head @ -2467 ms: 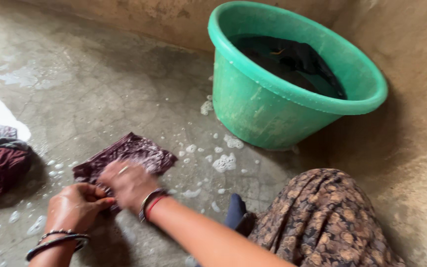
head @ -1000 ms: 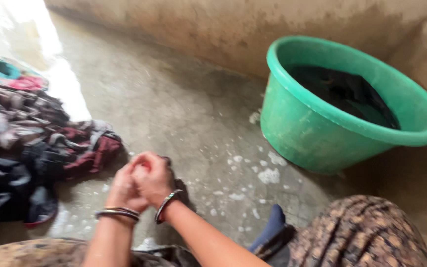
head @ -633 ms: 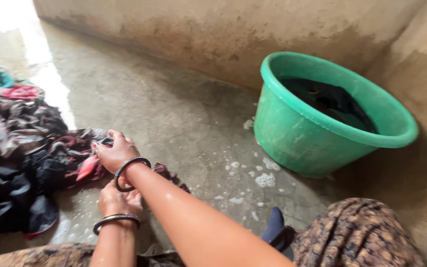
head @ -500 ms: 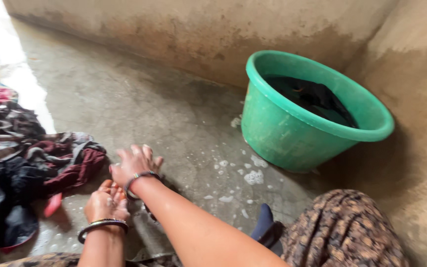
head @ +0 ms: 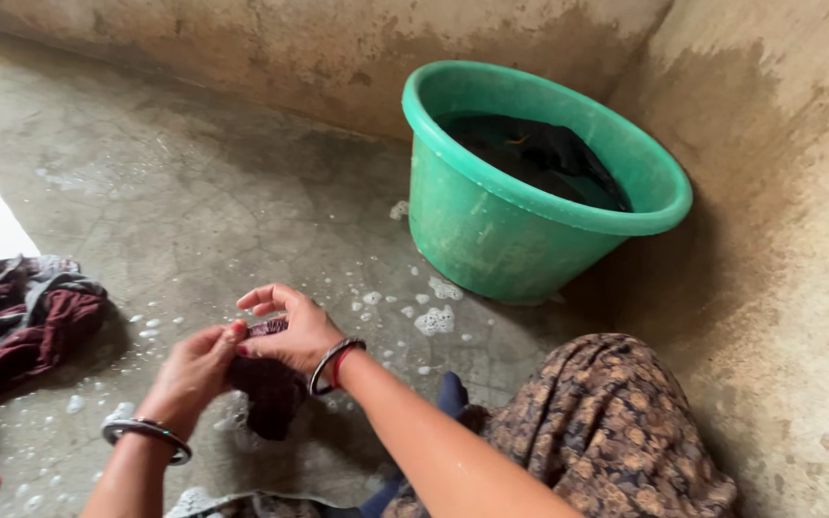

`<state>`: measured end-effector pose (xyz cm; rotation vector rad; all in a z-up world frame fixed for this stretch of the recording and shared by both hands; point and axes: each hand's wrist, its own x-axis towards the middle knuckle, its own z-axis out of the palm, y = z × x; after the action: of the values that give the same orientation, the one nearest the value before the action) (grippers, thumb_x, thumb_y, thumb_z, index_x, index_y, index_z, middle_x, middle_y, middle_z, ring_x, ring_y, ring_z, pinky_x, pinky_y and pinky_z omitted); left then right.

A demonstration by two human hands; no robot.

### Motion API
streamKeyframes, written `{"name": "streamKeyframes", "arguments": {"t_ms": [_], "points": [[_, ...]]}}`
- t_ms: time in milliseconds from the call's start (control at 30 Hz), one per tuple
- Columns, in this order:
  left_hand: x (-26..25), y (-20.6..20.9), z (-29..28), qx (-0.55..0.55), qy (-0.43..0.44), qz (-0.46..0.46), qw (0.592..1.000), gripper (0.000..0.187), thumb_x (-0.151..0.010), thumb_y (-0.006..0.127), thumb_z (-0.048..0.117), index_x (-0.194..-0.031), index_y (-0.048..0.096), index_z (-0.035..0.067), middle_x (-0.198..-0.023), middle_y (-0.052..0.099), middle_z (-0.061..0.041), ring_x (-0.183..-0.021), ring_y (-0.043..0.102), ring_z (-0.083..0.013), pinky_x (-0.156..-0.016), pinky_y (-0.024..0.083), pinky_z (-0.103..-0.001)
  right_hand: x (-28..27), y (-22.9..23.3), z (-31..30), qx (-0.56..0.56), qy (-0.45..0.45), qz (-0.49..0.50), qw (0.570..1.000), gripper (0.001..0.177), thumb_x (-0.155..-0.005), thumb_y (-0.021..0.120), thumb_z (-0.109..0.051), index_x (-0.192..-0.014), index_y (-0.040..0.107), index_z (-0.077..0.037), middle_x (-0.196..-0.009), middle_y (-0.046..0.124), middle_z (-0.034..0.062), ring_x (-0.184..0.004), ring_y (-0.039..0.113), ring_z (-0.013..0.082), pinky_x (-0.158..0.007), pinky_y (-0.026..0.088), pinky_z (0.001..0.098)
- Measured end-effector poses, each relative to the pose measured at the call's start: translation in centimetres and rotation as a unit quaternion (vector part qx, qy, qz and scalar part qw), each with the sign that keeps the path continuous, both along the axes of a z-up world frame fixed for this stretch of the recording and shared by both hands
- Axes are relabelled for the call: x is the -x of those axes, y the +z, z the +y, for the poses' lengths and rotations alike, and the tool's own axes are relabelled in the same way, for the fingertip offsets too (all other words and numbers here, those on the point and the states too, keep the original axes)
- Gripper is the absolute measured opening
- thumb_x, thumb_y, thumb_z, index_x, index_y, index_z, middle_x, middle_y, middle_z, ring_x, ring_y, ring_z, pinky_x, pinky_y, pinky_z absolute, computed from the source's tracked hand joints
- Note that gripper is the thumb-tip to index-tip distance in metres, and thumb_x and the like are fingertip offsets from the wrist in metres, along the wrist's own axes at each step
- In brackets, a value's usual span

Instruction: The person washes dark clothing by hand on the floor, rubbing the fabric with soap and rinsing it in a bucket of water.

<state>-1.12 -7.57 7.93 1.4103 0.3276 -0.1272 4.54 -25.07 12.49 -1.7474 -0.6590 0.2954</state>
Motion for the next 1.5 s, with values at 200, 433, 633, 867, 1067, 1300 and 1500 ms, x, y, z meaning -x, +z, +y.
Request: {"name": "streamKeyframes", "arguments": {"t_ms": [200,433,633,867,1067,1300,1500], "points": [[1.1,3.7,-0.1,0.101,0.024,-0.158,0.982,0.025,-0.102,0.059,0.018,-0.119,0.068,0.001,-0.097,0.069,0.0,-0.084,0.063,-0.0073,-0.073,0.051,-0.024,-1.0,4.2,-3.8,0.264,0.109,0.07,0.956,0.053,-0.073,0.08,-0.061,-0.093,0.081,-0.012,-0.082,0.074,-0.0025,-0.083,0.066,0.0109,-0.079,0.052,0.0317],[1.1,4.9,-0.3,-0.277,0.145,-0.163,0.936,0.031,-0.098,0.066,0.012,-0.127,0.071,0.009,-0.121,0.068,-0.009,-0.106,0.067,-0.019,-0.087,0.052,-0.028,-4.4,-0.3,-3.1,0.172,-0.143,-0.037,0.974,0.05,-0.085,0.076,-0.057,-0.096,0.077,-0.009,-0.081,0.071,0.0067,-0.079,0.068,0.0212,-0.073,0.054,0.0353],[0.9,-6.6,-2.6,-0.799,0.015,-0.095,0.594,0.072,-0.091,0.046,0.041,-0.158,0.034,0.019,-0.164,0.026,-0.007,-0.149,0.025,-0.0288,-0.114,0.021,-0.062,0.5,-5.2,0.8,0.169,-0.072,-0.268,0.946,0.032,-0.099,0.057,-0.043,-0.103,0.067,-0.013,-0.086,0.074,0.0173,-0.081,0.072,0.0387,-0.075,0.059,0.0496],[-0.1,-8.2,-4.3,-0.701,0.148,-0.267,0.645,0.064,-0.099,0.017,0.051,-0.157,0.015,0.023,-0.167,0.009,0.002,-0.153,0.008,-0.0209,-0.114,-0.004,-0.079,-10.7,-6.0,-0.8,0.384,-0.228,-0.24,0.862,0.032,-0.104,0.045,-0.035,-0.098,0.07,-0.017,-0.094,0.072,0.0142,-0.089,0.073,0.0351,-0.073,0.056,0.0511],[0.3,-7.8,-4.0,-0.707,0.065,-0.173,0.682,0.069,-0.096,0.023,0.049,-0.159,0.018,0.022,-0.164,0.01,-0.004,-0.148,0.008,-0.0256,-0.106,-0.008,-0.08,-6.0,-8.8,0.4,0.311,-0.058,-0.406,0.857,0.035,-0.105,0.046,-0.039,-0.087,0.068,-0.02,-0.085,0.072,0.0075,-0.083,0.073,0.0305,-0.069,0.055,0.0489],[0.5,-7.9,-4.6,-0.711,0.035,-0.156,0.685,0.07,-0.096,0.025,0.051,-0.156,0.019,0.015,-0.165,0.008,-0.017,-0.152,0.008,-0.0332,-0.106,-0.008,-0.081,-7.5,-6.5,2.4,0.283,-0.137,-0.264,0.912,0.038,-0.096,0.05,-0.053,-0.091,0.072,-0.022,-0.085,0.075,0.0108,-0.079,0.073,0.0345,-0.07,0.057,0.0513],[0.4,-4.3,-7.3,-0.862,-0.11,0.046,0.492,0.07,-0.102,0.018,0.052,-0.163,0.016,0.016,-0.169,0.013,-0.018,-0.155,0.01,-0.0321,-0.106,-0.007,-0.078,-9.1,-7.1,-1.8,0.376,-0.185,-0.246,0.874,0.044,-0.097,0.049,-0.056,-0.092,0.075,-0.022,-0.093,0.076,0.0133,-0.086,0.074,0.035,-0.072,0.057,0.0517]]}}
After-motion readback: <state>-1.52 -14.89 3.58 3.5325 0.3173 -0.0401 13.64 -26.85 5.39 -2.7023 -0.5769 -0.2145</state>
